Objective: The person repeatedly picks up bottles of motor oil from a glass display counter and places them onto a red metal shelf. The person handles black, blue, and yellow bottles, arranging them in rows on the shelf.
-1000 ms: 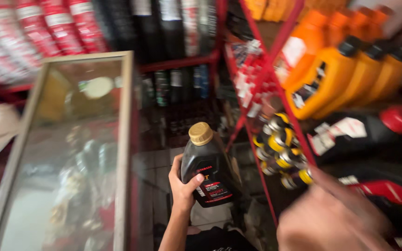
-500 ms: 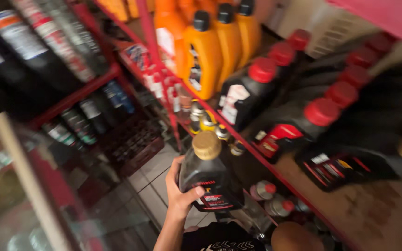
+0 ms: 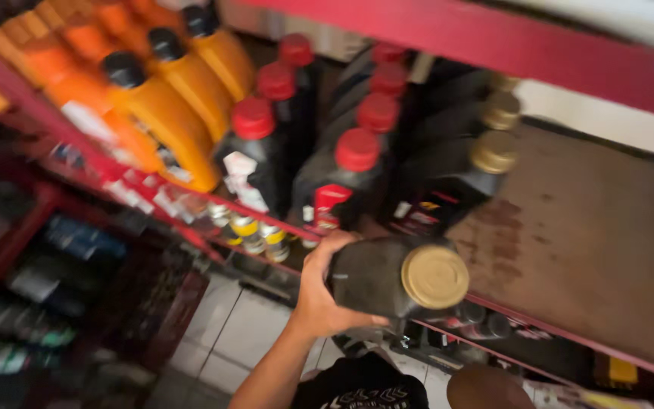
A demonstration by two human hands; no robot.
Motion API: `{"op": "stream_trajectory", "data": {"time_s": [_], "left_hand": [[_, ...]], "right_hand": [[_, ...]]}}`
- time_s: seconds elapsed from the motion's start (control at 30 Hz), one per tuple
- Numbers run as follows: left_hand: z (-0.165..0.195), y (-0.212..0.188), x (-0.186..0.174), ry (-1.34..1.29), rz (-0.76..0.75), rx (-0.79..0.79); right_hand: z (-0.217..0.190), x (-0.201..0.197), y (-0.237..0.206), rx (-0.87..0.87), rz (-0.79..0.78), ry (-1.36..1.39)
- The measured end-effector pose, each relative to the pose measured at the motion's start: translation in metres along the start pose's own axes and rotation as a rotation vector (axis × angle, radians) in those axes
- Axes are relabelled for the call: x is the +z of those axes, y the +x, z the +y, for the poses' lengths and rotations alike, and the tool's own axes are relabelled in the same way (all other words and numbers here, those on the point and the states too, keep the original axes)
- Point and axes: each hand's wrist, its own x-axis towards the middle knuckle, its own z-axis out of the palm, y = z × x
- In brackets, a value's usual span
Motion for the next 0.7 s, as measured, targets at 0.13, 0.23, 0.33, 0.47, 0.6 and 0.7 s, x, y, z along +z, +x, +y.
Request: {"op": "stream_trajectory", "data": {"time_s": [0.13, 0.23, 0.33, 0.47, 0.6, 0.7], "left_hand": [[-0.007, 0.031, 0.019, -0.041, -0.097, -0.060], [-0.017, 0.046, 0.029, -0.062, -0.141, -0.125], [-0.027, 0.058, 0.033, -0.064, -0.172, -0.115], [-0.032, 0.070, 0.033, -0.071, -0.204, -0.055], [-0.033, 0.073, 0.038, 0.030, -0.171, 0.080], [-0.035, 0.066, 0.047, 0.093, -0.115, 0.035]], "right_hand": [[-0.002, -0.033, -0.027, 0.149, 0.020, -0.262], [0.009, -0.058, -0.071, 0.482, -0.102, -0.552], [0.032, -0.080, -0.111, 0.717, -0.271, -0.636], [0.049, -0.093, -0.139, 0.983, -0.303, -0.610], [0.057, -0.093, -0.138, 0.959, -0.296, -0.539], [0.062, -0.090, -0.133, 0.960, -0.311, -0.577]]}}
